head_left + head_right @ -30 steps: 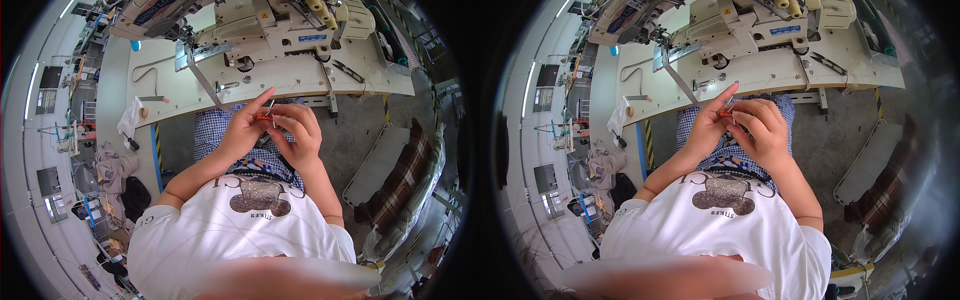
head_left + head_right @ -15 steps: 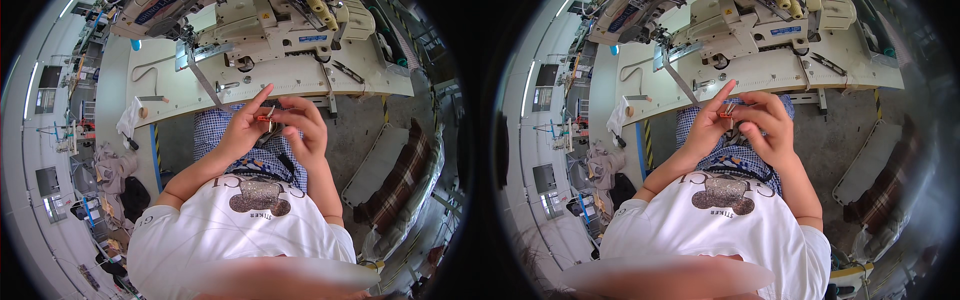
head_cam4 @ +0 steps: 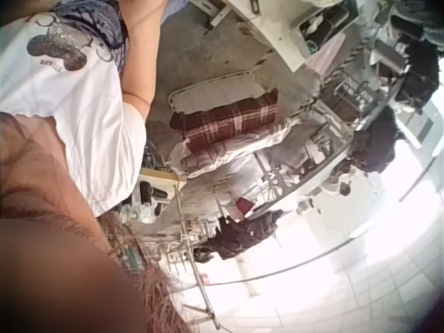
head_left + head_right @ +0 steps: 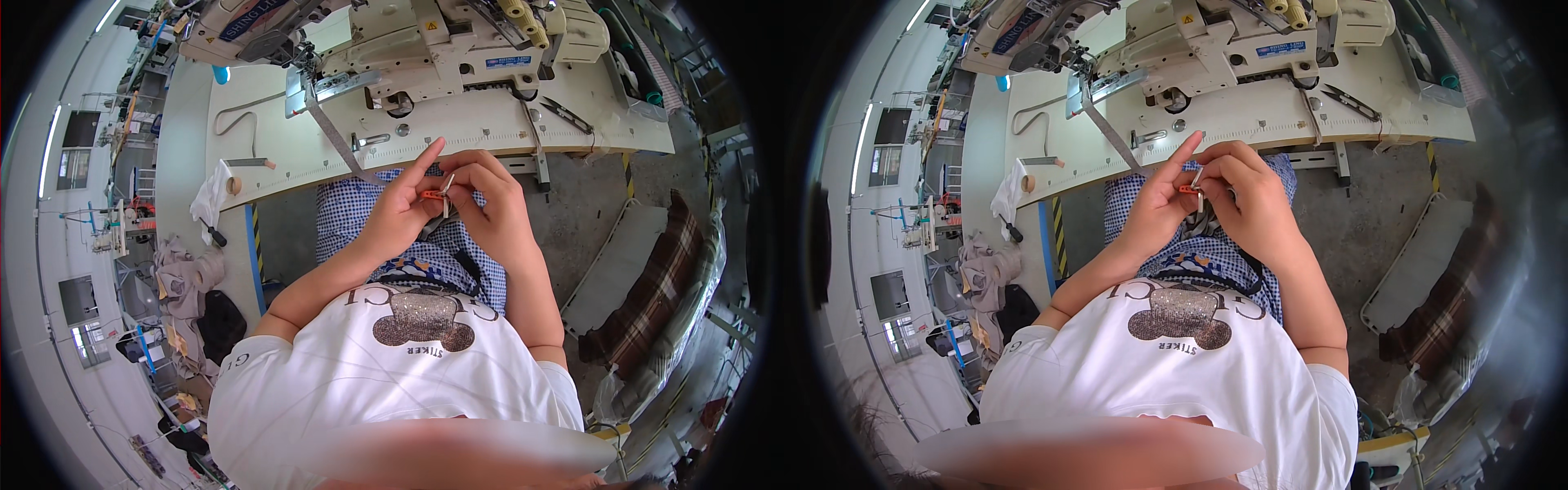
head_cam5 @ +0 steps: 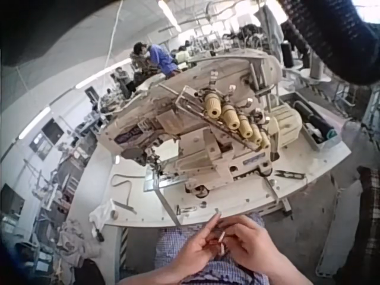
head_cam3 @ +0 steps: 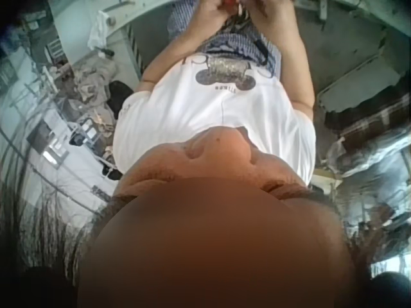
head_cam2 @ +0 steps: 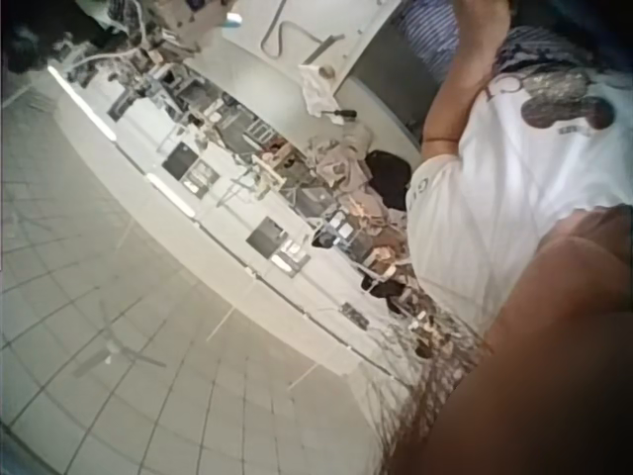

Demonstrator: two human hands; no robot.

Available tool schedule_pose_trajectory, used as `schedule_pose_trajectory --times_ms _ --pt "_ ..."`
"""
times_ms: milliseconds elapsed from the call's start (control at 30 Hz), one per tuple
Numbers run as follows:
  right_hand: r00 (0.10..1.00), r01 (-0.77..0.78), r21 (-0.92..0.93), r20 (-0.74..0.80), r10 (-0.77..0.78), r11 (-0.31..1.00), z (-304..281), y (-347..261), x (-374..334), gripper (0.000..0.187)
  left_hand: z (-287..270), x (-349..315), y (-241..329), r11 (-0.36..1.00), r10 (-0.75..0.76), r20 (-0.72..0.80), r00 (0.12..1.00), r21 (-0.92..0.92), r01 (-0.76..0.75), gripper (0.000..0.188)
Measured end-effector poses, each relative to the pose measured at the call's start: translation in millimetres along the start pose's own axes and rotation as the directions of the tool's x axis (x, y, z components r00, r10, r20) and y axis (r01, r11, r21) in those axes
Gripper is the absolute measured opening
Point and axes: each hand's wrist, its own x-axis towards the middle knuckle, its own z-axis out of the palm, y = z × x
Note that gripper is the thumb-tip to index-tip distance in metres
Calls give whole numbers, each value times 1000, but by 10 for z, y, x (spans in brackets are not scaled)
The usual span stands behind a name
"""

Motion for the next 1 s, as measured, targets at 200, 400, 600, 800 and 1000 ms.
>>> schedule_pose_trajectory --times_ms 200,400,600,800,1000 --pt "965 3 137 -261 33 991 9 28 -29 9 -12 26 -40 998 -30 -14 999 56 30 69" --pt "879 -23 332 -443 178 943 -110 2 -133 16 -15 33 6 999 -23 13 1000 -28 24 65" --pt "938 -103 237 -299 173 966 -37 -11 -164 17 -1 14 37 999 -20 -5 1000 34 20 68" --pt "965 -6 -125 -262 -27 992 -7 -38 -95 1 4 12 24 999 38 -36 999 33 -37 70" --pt "975 99 -310 -161 -155 945 37 -38 -25 14 -14 3 -2 1000 8 -49 999 30 -7 73"
